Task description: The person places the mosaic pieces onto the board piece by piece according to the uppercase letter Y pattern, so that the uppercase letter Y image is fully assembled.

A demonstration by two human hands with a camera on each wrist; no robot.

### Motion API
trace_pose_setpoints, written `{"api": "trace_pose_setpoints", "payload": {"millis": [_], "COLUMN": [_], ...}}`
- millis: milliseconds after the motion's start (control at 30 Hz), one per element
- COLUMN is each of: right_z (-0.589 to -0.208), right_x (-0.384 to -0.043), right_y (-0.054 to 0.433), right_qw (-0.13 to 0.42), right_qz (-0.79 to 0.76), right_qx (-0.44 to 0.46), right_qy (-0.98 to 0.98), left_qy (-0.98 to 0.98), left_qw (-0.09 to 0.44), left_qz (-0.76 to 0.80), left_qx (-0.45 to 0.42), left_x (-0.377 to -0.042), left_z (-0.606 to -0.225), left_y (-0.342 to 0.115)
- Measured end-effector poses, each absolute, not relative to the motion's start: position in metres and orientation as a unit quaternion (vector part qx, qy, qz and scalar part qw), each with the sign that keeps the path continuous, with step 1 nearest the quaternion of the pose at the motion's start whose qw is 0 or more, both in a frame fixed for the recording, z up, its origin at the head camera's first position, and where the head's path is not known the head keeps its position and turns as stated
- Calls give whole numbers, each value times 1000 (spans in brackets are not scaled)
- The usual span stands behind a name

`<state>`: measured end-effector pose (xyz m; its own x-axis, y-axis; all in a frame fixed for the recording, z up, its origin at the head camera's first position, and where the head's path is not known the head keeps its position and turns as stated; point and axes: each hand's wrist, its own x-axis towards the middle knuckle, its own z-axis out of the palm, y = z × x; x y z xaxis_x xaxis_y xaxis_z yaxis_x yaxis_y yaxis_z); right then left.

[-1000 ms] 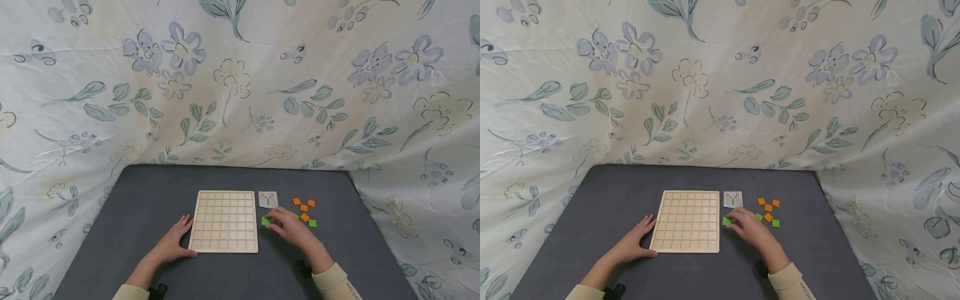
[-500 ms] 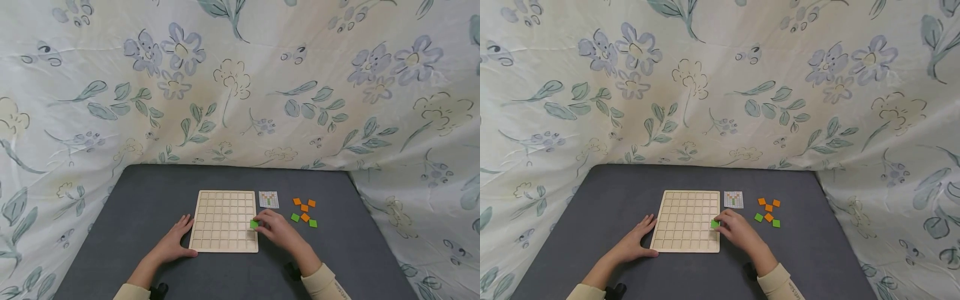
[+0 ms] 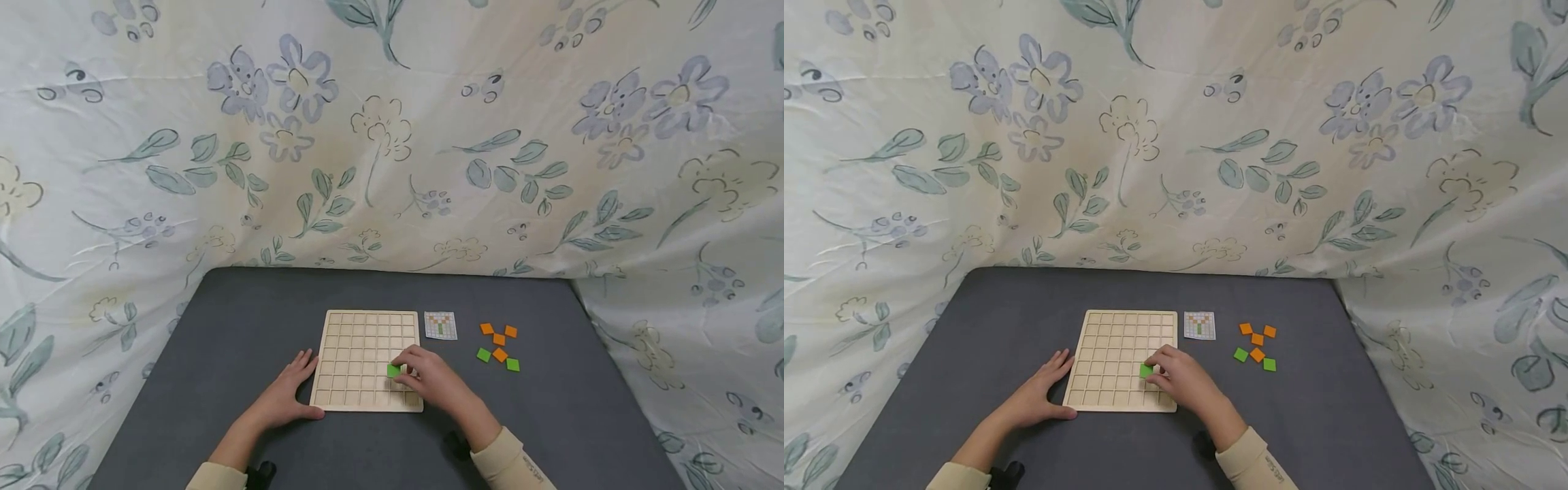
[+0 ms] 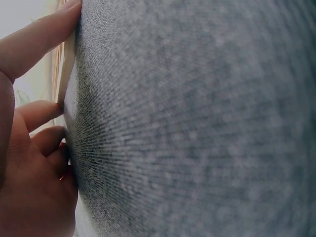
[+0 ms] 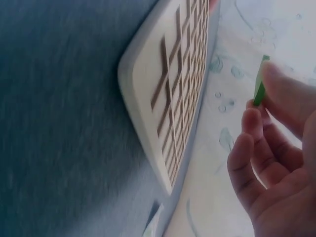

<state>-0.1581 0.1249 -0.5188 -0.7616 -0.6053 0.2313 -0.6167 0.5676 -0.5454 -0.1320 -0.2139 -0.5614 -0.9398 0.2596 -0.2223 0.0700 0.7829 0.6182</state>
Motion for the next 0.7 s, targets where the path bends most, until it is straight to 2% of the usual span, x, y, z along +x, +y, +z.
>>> {"api": "trace_pose_setpoints", "payload": {"millis": [200, 533, 700], "right_z": [-525, -533, -533], "right_x": [-156, -141, -132], "right_y": [108, 71, 60], "right_qw": [14, -39, -29], "right_qz": [285, 216, 183], "right_qx": [342, 320, 307], "right_qy": [-896, -922, -934], "left_qy": [932, 926, 921], "left_qw": [149, 164, 172], "left_qz": [319, 324, 334], "left_qx": [91, 98, 101], "left_x": [-133, -122, -116], "left_z": [-560, -555, -548], "left_y": [-213, -219, -222]}}
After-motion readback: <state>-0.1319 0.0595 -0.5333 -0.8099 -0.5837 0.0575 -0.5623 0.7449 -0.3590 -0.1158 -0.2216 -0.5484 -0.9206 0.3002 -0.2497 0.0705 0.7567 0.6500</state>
